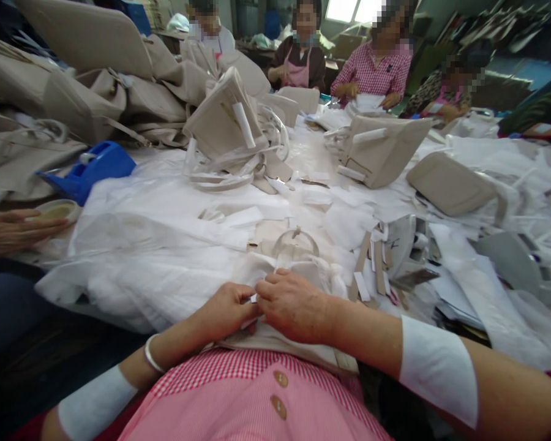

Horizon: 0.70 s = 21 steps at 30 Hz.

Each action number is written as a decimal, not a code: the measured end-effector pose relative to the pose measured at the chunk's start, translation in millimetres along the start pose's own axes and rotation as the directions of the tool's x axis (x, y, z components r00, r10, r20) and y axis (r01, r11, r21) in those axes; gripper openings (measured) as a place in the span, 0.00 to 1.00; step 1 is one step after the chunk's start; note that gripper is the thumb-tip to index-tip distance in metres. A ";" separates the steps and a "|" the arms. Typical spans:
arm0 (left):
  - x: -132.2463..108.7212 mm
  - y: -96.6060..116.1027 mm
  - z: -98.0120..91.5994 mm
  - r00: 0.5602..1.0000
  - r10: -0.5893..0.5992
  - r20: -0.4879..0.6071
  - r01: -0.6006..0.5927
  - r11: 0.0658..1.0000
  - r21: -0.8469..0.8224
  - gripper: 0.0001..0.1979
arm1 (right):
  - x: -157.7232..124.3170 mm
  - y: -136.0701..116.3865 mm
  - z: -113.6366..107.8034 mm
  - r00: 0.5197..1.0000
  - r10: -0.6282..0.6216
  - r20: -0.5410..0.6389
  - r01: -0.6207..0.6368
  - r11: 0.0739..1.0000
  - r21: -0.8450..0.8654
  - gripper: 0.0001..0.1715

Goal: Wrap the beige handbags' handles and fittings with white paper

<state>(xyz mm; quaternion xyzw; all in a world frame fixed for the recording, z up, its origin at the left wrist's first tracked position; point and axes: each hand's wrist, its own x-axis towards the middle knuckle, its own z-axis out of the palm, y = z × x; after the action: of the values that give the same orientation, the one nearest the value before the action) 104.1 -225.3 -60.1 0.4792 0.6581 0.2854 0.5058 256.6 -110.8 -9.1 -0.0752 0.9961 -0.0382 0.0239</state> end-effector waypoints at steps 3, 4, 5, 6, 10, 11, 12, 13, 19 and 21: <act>0.8 -1.9 -0.4 0.999 -0.044 0.020 0.045 0.999 -0.021 0.16 | -6.9 -7.5 9.6 0.988 -0.019 -0.150 0.007 0.997 -0.078 0.10; 0.6 -1.8 -1.0 0.998 -0.053 0.030 0.054 0.998 -0.032 0.16 | -8.4 -9.6 13.5 0.979 -0.028 -0.201 0.009 0.995 -0.097 0.12; 0.1 -1.3 -1.8 0.998 -0.056 0.041 0.058 0.997 -0.047 0.16 | -9.5 -11.3 17.3 0.970 -0.034 -0.241 0.008 0.994 -0.108 0.13; -0.6 -0.4 -2.9 0.997 -0.054 0.054 0.057 0.996 -0.071 0.15 | -10.2 -12.5 20.5 0.963 -0.039 -0.268 0.009 0.993 -0.114 0.14; -4.1 4.8 -7.9 0.991 -0.011 0.136 0.044 0.969 -0.242 0.15 | -11.3 -13.3 25.0 0.956 -0.048 -0.290 0.013 0.992 -0.122 0.14; -4.7 6.0 -8.8 0.988 0.001 0.156 0.043 0.959 -0.280 0.15 | -11.7 -12.9 24.8 0.955 -0.051 -0.291 0.014 0.992 -0.126 0.14; -5.0 6.9 -9.4 0.986 0.009 0.167 0.043 0.951 -0.305 0.16 | -12.1 -12.3 24.7 0.954 -0.053 -0.296 0.014 0.991 -0.132 0.15; -5.2 7.7 -9.6 0.985 0.013 0.174 0.043 0.947 -0.317 0.17 | -12.7 -11.7 25.0 0.952 -0.054 -0.301 0.013 0.991 -0.137 0.15; -4.9 11.4 -6.2 0.993 0.004 0.118 0.023 0.973 -0.229 0.19 | -15.2 -8.9 34.1 0.945 -0.043 -0.324 -0.007 0.988 -0.153 0.14; -5.3 12.1 -4.8 0.997 0.013 0.078 0.001 0.982 -0.186 0.19 | -17.1 -10.0 30.7 0.945 -0.006 -0.327 -0.036 0.992 -0.122 0.12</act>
<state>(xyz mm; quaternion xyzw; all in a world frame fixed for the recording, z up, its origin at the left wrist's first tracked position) 103.9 -225.1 -46.1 0.4426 0.6067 0.3282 0.5730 276.6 -120.2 -38.2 -0.0614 0.9873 0.0131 -0.1460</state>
